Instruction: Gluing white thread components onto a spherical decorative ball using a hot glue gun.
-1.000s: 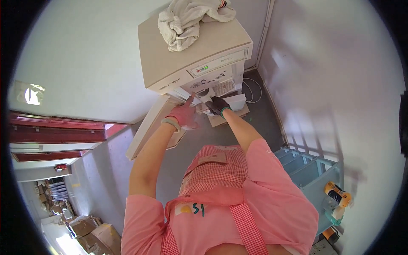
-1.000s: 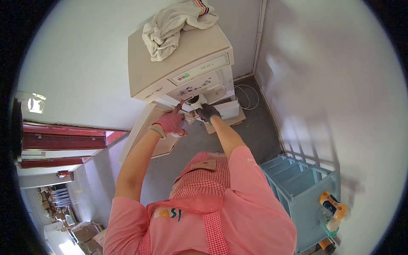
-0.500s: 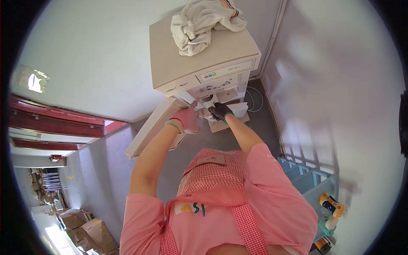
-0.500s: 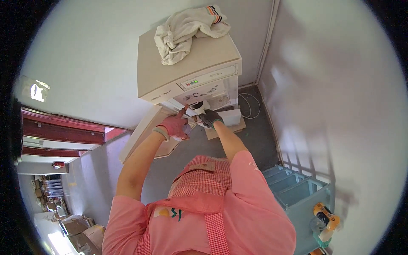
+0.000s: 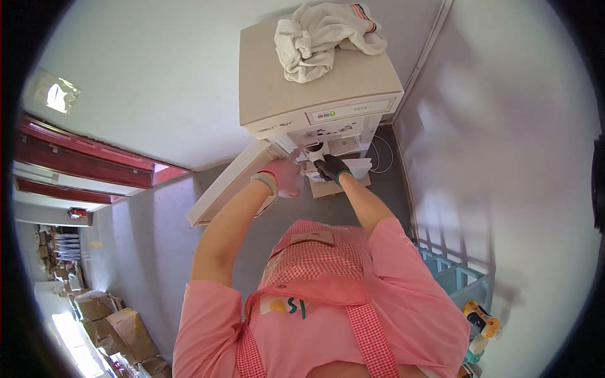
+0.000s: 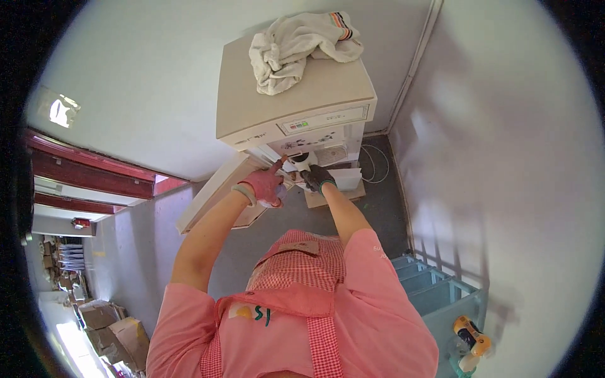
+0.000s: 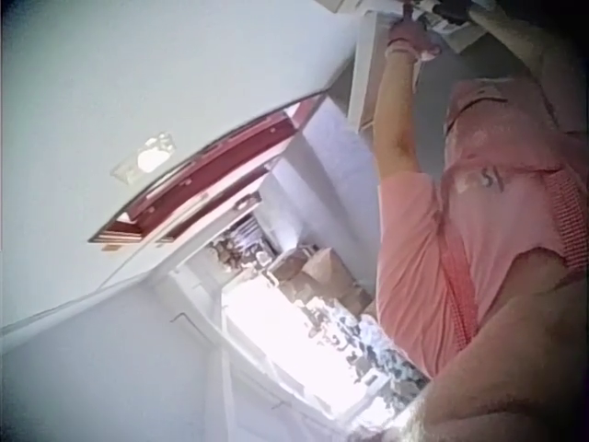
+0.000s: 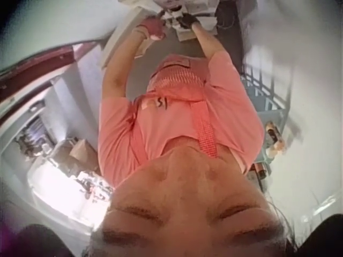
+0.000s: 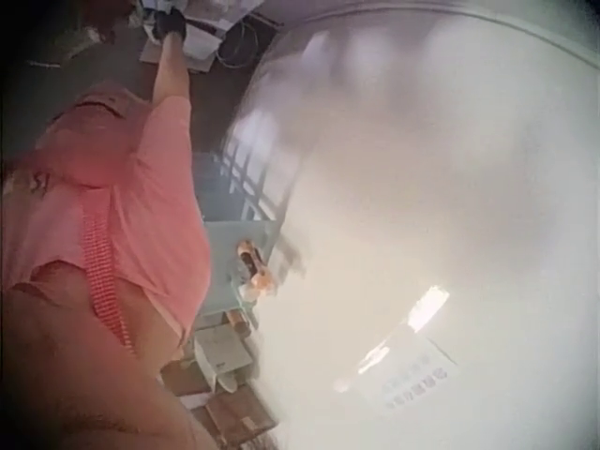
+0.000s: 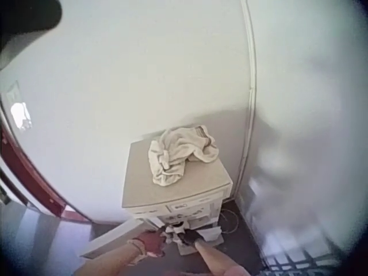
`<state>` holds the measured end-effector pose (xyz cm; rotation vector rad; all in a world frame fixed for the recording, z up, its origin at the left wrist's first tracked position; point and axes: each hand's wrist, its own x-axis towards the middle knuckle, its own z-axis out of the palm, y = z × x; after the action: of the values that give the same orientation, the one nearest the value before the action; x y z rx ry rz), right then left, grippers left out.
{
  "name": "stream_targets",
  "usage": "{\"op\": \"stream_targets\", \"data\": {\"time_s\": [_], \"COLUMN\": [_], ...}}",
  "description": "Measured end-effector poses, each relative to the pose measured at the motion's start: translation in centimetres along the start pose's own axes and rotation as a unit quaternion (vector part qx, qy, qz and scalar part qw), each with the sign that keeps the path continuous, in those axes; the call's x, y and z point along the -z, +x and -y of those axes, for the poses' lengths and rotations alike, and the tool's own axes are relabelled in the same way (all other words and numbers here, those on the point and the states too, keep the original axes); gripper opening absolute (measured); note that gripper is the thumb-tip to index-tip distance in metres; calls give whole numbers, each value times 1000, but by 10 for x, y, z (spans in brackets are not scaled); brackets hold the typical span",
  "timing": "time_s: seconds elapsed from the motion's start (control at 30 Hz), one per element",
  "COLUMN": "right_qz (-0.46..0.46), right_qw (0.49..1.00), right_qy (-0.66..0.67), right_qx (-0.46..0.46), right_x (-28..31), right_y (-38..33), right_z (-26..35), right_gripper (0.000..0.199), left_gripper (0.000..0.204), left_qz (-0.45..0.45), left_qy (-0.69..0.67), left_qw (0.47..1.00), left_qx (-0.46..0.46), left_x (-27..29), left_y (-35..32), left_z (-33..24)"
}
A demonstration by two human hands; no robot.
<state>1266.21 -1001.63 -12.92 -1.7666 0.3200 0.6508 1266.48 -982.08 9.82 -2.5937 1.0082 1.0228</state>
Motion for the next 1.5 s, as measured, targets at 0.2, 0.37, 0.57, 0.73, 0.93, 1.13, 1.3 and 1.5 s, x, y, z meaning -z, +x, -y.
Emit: {"op": "stream_targets", "data": {"time_s": [0.2, 0.37, 0.57, 0.73, 0.93, 1.13, 1.3, 1.5], "right_qz": [8, -1, 4, 6, 0, 2, 13, 45], "right_qw": [1000, 1000, 1000, 999, 1000, 1000, 995, 986], "right_qy": [-9, -20, -10, 41, 25, 19, 91, 158], "right_qx": [-3, 6, -4, -8, -9, 1, -31, -43], "right_x": [-1, 1, 3, 1, 1, 2, 2, 5], "right_y": [2, 3, -6, -10, -11, -14, -18, -20], "right_z": [-2, 0, 6, 9, 12, 14, 16, 20], "right_gripper": [46, 43, 40, 36, 34, 32, 28, 24], "left_gripper": [77, 77, 78, 81, 80, 80, 79, 99], "left_qz": [-4, -18, 15, 11, -13, -7, -13, -8], "left_qy": [-7, 0, 6, 21, 14, 13, 8, -17], "left_qw": [1000, 1000, 1000, 1000, 1000, 1000, 1000, 1000], "left_qx": [-5, -1, 2, 4, -5, -2, 5, 5], "left_x": [-2, -6, -2, 2, 5, 2, -1, -1], "left_y": [0, 2, 4, 1, -4, -3, -2, 1], "left_z": [2, 2, 2, -1, -4, -2, -3, -4]}}
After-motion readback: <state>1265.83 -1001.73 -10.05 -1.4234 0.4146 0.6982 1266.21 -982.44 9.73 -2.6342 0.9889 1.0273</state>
